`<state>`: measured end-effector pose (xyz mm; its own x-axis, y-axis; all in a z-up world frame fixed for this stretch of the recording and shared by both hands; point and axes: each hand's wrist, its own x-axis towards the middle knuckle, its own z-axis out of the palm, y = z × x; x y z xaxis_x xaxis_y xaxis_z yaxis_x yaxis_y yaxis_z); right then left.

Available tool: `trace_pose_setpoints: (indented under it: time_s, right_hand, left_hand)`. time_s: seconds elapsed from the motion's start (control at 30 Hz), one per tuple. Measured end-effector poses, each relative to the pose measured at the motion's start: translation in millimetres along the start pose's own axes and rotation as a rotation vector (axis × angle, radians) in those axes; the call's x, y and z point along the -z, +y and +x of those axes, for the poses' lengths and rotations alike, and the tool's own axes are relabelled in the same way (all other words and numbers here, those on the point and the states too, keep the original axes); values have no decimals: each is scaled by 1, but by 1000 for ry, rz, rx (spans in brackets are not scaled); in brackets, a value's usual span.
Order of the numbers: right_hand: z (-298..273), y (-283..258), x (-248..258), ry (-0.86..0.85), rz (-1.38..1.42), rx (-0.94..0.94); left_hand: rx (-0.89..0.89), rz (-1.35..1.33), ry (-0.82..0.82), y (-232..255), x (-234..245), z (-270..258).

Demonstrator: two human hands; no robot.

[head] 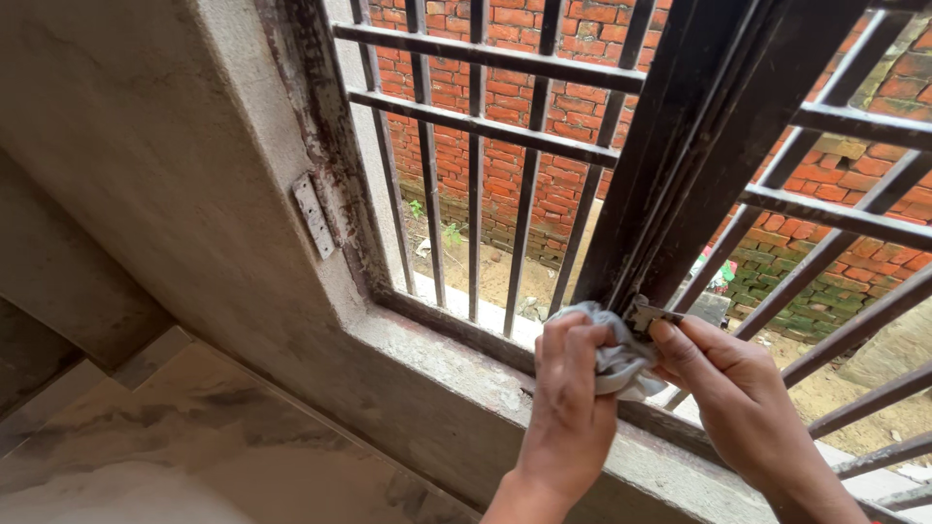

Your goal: The person wipes the metal bars of a window grille using a white cloth. They systematically clean horizontal and vertical bars, moving from one section to another while maintaining a steady wiping motion.

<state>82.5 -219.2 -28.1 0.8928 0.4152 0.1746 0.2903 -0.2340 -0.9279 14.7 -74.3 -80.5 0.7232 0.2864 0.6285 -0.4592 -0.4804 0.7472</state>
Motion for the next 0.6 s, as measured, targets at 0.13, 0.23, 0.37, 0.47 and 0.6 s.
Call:
trace_pose_setpoints:
  time_s: [0.13, 0.23, 0.37, 0.47, 0.6]
  right_hand:
    - [0, -1, -3, 14, 29, -4]
    - [0, 0, -4, 27, 7, 6]
    - [0, 0, -4, 30, -15, 25]
    - [-1, 0, -6, 29, -19, 38]
    - [-1, -1, -5, 38, -81, 20]
  left_hand:
    - [-42, 45, 10, -17, 4, -15]
    - [-3, 46, -20, -17, 5, -17]
    - [34, 44, -95, -18, 12, -12]
    - [-35, 125, -153, -21, 19, -8]
    - [188, 112, -303, -16, 37, 1]
